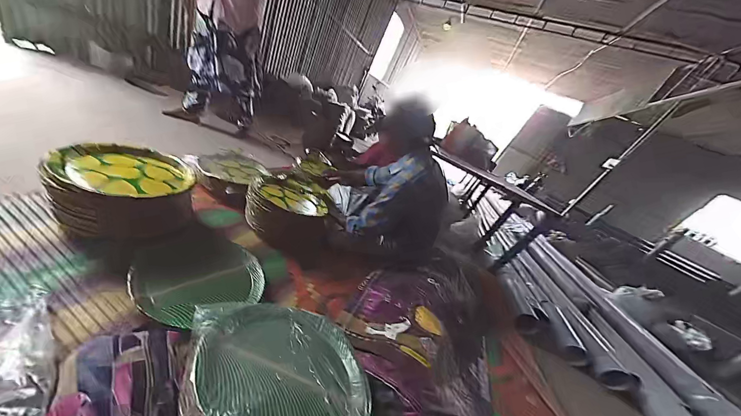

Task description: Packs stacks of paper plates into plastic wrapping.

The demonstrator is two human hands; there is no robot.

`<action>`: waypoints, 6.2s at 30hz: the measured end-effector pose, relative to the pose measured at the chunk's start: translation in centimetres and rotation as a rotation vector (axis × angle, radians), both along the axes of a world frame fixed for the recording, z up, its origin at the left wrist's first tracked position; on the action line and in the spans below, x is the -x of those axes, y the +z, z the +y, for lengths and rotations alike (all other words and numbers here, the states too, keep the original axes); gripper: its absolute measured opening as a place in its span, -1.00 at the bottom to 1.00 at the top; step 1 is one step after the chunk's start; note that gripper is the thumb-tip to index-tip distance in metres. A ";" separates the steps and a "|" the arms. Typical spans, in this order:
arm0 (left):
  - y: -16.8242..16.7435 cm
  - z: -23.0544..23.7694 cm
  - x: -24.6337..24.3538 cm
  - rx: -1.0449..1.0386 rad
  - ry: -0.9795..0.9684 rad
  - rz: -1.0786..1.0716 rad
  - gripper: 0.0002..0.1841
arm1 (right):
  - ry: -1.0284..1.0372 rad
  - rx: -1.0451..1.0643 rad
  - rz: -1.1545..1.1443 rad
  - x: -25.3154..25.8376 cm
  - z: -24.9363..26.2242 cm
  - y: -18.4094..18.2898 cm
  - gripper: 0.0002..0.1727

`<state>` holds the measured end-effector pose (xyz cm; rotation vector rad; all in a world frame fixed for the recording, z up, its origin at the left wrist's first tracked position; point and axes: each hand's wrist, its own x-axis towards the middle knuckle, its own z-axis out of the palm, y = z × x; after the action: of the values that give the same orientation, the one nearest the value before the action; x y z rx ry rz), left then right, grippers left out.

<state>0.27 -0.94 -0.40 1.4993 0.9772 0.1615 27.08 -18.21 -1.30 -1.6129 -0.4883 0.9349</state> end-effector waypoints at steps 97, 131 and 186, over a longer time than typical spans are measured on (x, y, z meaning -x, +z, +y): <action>3.9 11.1 -3.1 -0.116 0.350 0.051 -0.58 | -0.062 -0.102 0.385 4.5 9.5 2.8 -0.51; -3.1 11.5 -5.3 -1.626 -0.071 -0.482 -0.73 | -0.135 -0.651 -1.753 -4.6 12.7 -2.6 -0.78; -4.0 8.6 -1.0 -1.430 0.061 -0.426 -0.88 | 0.229 -0.462 -1.211 3.0 10.5 -1.3 -0.87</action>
<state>1.28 7.63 -4.44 2.5194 0.4815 1.3855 24.04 -7.75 -2.57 -1.5488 -1.6007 -0.1380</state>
